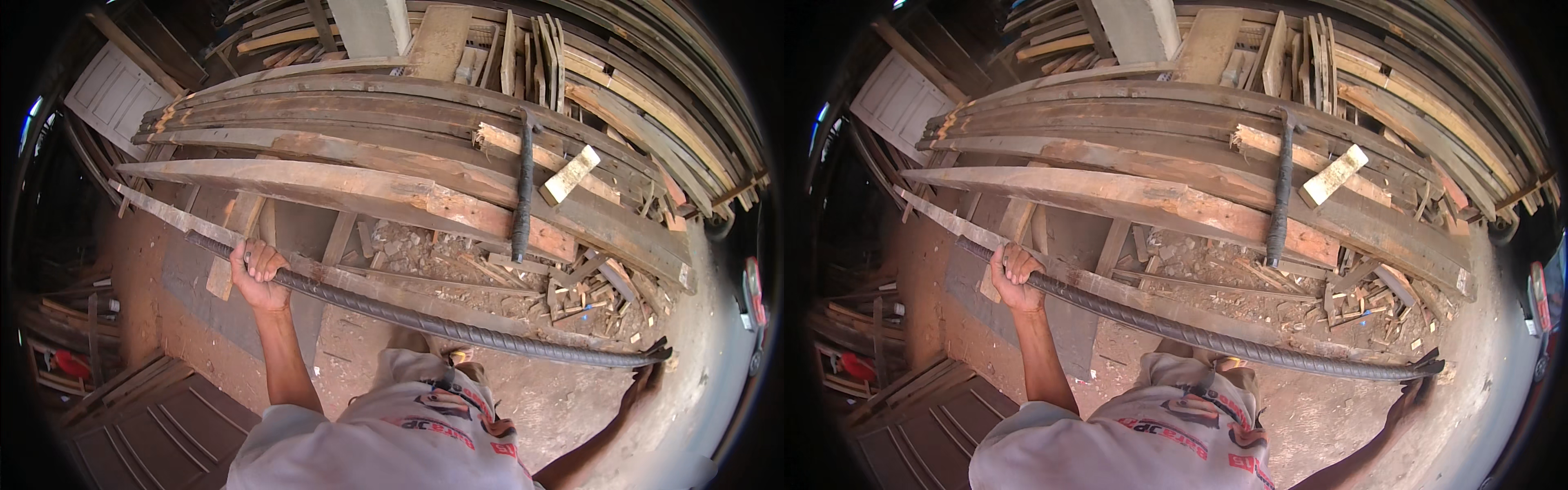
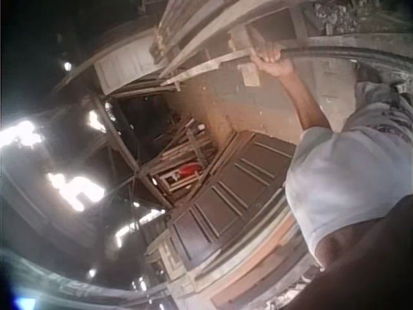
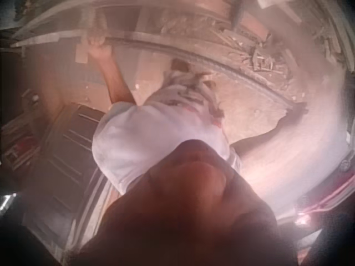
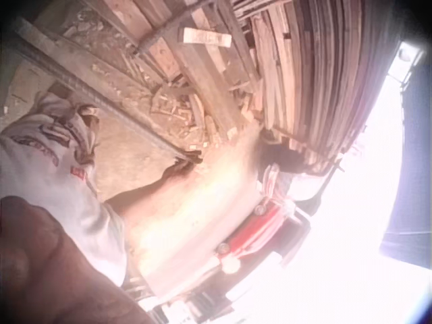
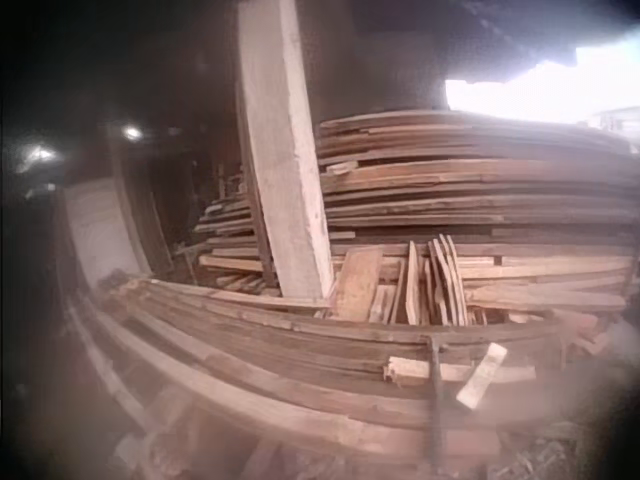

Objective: The person uses a hammer and a wooden block to bend a long steel rebar rod into a curved shape. They repeatedly strike the rebar against the block to form a bend, then walk through a cluttered workshop to retrieve a hammer and a small wooden piece before resuming the bending process.

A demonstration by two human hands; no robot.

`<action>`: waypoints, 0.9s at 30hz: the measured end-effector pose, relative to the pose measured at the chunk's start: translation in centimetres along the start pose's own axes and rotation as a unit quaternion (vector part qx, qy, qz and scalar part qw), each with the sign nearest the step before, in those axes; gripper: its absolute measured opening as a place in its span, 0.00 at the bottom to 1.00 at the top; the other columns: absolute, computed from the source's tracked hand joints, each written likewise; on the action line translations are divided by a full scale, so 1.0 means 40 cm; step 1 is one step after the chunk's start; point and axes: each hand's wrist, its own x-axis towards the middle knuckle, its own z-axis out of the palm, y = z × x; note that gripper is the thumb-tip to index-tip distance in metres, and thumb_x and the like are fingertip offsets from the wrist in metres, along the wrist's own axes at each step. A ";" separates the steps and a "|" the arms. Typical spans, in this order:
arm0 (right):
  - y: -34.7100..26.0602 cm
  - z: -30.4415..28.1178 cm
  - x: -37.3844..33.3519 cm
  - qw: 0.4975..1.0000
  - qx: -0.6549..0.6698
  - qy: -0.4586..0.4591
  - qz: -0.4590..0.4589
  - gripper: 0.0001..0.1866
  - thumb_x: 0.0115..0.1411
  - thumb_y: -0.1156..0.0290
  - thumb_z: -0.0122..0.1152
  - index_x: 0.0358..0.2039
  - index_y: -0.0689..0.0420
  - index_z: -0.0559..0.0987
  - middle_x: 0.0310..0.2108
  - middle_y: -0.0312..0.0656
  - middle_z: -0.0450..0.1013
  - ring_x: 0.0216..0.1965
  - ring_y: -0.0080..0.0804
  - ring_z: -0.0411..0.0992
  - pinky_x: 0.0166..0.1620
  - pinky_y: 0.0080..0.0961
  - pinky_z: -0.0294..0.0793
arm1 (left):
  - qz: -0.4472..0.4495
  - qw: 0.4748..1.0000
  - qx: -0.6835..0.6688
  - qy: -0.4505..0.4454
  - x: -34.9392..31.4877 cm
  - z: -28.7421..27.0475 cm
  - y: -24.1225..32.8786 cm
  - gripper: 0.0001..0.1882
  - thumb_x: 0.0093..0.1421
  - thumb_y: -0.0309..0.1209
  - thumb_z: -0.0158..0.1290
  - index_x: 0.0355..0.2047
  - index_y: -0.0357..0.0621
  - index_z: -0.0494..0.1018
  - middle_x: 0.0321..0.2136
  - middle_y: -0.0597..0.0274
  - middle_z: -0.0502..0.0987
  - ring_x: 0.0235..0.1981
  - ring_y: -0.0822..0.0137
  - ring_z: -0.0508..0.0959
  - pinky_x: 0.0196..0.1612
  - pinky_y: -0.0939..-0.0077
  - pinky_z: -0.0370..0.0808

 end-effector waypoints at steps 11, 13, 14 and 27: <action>-0.302 -0.001 0.040 0.975 -0.183 0.089 -0.093 0.19 0.71 0.63 0.51 0.52 0.64 0.79 0.49 0.51 0.78 0.49 0.44 0.77 0.51 0.34 0.74 | 0.028 0.999 -0.019 0.030 -0.107 -0.052 -0.005 0.17 0.70 0.35 0.43 0.22 0.50 0.60 0.11 0.74 0.59 0.11 0.79 0.59 0.17 0.81 0.59; -0.435 0.095 -0.022 0.961 -0.233 -0.023 -0.147 0.18 0.71 0.64 0.52 0.51 0.64 0.79 0.46 0.53 0.79 0.47 0.44 0.78 0.49 0.35 0.75 | 0.016 0.998 -0.013 0.056 -0.092 -0.060 -0.016 0.17 0.70 0.35 0.43 0.21 0.51 0.60 0.11 0.75 0.58 0.10 0.80 0.58 0.16 0.81 0.59; -0.498 0.146 -0.045 0.951 -0.253 -0.076 -0.161 0.16 0.70 0.66 0.53 0.51 0.64 0.79 0.45 0.53 0.79 0.45 0.44 0.78 0.48 0.36 0.74 | 0.009 0.998 0.006 0.059 -0.086 -0.062 -0.021 0.18 0.70 0.36 0.43 0.20 0.52 0.60 0.11 0.76 0.58 0.10 0.80 0.58 0.17 0.81 0.60; -0.817 0.418 -0.320 0.850 -0.078 -0.415 -0.316 0.27 0.50 0.58 0.75 0.47 0.60 0.79 0.41 0.47 0.78 0.39 0.42 0.77 0.43 0.39 0.75 | -0.043 0.996 -0.008 0.072 -0.044 -0.078 -0.019 0.18 0.69 0.38 0.42 0.20 0.53 0.60 0.10 0.76 0.58 0.12 0.79 0.58 0.19 0.80 0.60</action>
